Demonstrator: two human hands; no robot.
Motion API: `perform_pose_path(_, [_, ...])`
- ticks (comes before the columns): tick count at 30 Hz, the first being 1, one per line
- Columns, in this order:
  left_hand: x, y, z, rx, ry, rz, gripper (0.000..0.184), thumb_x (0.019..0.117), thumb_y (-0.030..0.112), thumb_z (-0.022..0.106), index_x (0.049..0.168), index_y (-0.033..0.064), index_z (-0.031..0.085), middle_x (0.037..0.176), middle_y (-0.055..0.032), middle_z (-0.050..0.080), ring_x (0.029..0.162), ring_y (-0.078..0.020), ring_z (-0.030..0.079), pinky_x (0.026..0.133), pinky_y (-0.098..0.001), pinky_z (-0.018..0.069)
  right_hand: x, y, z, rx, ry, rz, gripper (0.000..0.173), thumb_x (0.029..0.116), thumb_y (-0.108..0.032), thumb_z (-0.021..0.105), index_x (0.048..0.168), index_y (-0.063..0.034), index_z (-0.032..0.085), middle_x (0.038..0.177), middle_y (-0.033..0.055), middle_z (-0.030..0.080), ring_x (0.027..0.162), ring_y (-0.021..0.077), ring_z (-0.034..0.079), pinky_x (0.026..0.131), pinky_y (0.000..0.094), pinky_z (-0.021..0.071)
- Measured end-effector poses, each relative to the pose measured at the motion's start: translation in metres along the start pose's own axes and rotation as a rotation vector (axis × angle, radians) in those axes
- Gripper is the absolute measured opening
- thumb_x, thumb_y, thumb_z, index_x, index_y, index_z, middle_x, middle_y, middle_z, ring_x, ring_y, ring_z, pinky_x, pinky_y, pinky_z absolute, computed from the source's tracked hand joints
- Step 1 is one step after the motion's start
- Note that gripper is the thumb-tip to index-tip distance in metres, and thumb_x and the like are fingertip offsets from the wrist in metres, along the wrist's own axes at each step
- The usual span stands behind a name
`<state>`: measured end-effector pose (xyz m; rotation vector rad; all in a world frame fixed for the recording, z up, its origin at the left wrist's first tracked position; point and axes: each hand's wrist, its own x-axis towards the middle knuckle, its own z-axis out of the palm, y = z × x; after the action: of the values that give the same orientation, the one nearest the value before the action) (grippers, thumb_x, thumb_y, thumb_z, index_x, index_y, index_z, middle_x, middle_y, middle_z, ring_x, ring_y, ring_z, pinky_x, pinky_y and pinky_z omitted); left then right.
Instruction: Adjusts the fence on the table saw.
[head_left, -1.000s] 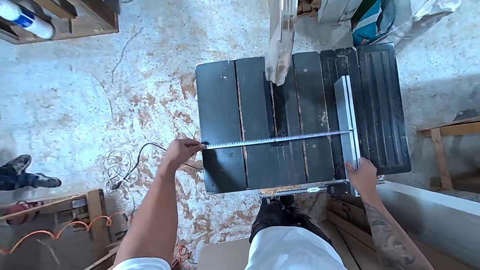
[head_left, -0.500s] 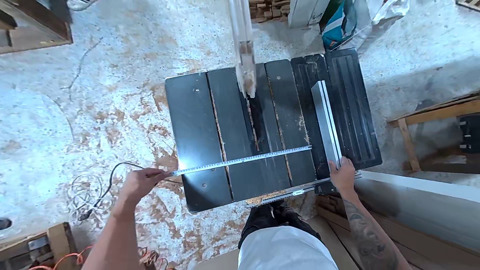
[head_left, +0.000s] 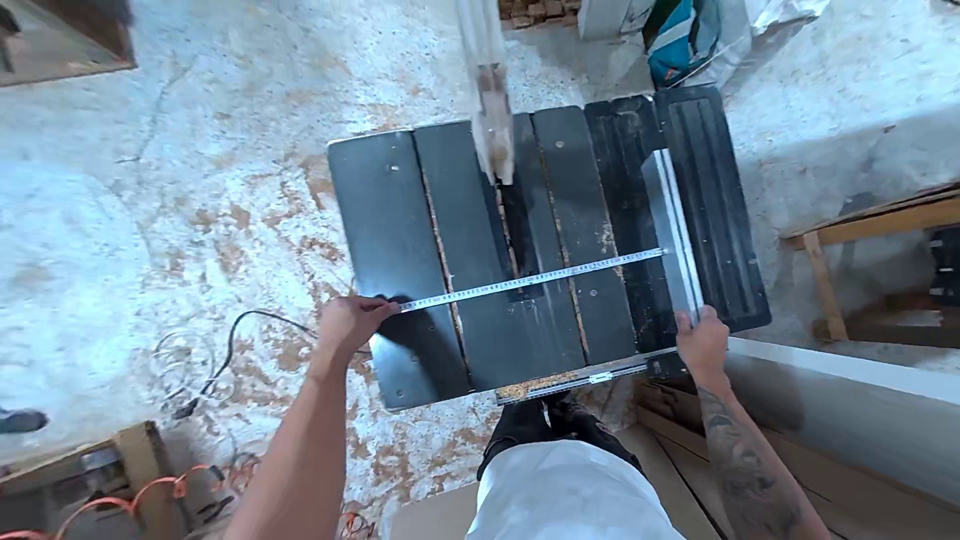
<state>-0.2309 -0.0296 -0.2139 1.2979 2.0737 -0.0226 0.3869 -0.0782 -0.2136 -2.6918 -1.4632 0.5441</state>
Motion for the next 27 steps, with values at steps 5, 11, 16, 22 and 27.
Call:
perform_pose_path(5, [0.012, 0.005, 0.0, 0.012, -0.05, -0.023, 0.035, 0.0921, 0.052, 0.072, 0.103, 0.0204, 0.08, 0.104, -0.0174, 0.075, 0.105, -0.0437, 0.068, 0.09, -0.0758, 0.0469, 0.006, 0.005, -0.002, -0.009, 0.016, 0.009, 0.047, 0.1027, -0.036, 0.062, 0.126, 0.0037, 0.057, 0.102, 0.0317, 0.067, 0.098, 0.0511, 0.068, 0.082, 0.0687, 0.0535])
perform_pose_path(11, [0.023, 0.025, 0.007, 0.09, -0.089, -0.022, 0.033, 0.0935, 0.053, 0.07, 0.101, 0.0224, 0.08, 0.104, -0.0168, 0.075, 0.104, -0.044, 0.068, 0.085, -0.0762, 0.0476, 0.015, 0.017, -0.006, -0.019, 0.023, -0.015, 0.045, 0.1021, -0.035, 0.064, 0.123, 0.0045, 0.057, 0.102, 0.0318, 0.067, 0.098, 0.0519, 0.067, 0.082, 0.0695, 0.0521])
perform_pose_path(16, [0.025, 0.026, 0.01, 0.091, -0.082, -0.078, 0.033, 0.0925, 0.054, 0.07, 0.1, 0.023, 0.08, 0.104, -0.0168, 0.075, 0.105, -0.0446, 0.068, 0.085, -0.0762, 0.0475, 0.017, 0.017, -0.005, -0.003, 0.015, -0.039, 0.05, 0.0954, -0.029, 0.074, 0.129, 0.0038, 0.057, 0.115, 0.0323, 0.065, 0.109, 0.0512, 0.064, 0.092, 0.0695, 0.0496])
perform_pose_path(22, [0.019, 0.023, 0.011, 0.098, -0.067, -0.085, 0.031, 0.0931, 0.054, 0.07, 0.101, 0.0251, 0.08, 0.105, -0.0142, 0.075, 0.104, -0.0417, 0.069, 0.084, -0.0744, 0.0486, 0.013, 0.018, 0.001, 0.029, 0.039, -0.001, 0.045, 0.0974, -0.028, 0.07, 0.129, 0.0008, 0.057, 0.104, 0.0316, 0.066, 0.098, 0.0526, 0.066, 0.081, 0.0712, 0.0507])
perform_pose_path(27, [0.017, 0.026, 0.011, 0.095, -0.074, -0.092, 0.032, 0.0934, 0.053, 0.069, 0.102, 0.0239, 0.08, 0.105, -0.0152, 0.075, 0.104, -0.0435, 0.068, 0.084, -0.0759, 0.0478, 0.013, 0.012, -0.005, 0.022, 0.0, 0.014, 0.044, 0.0971, -0.028, 0.07, 0.125, 0.0021, 0.055, 0.098, 0.0319, 0.066, 0.093, 0.053, 0.067, 0.076, 0.0714, 0.0516])
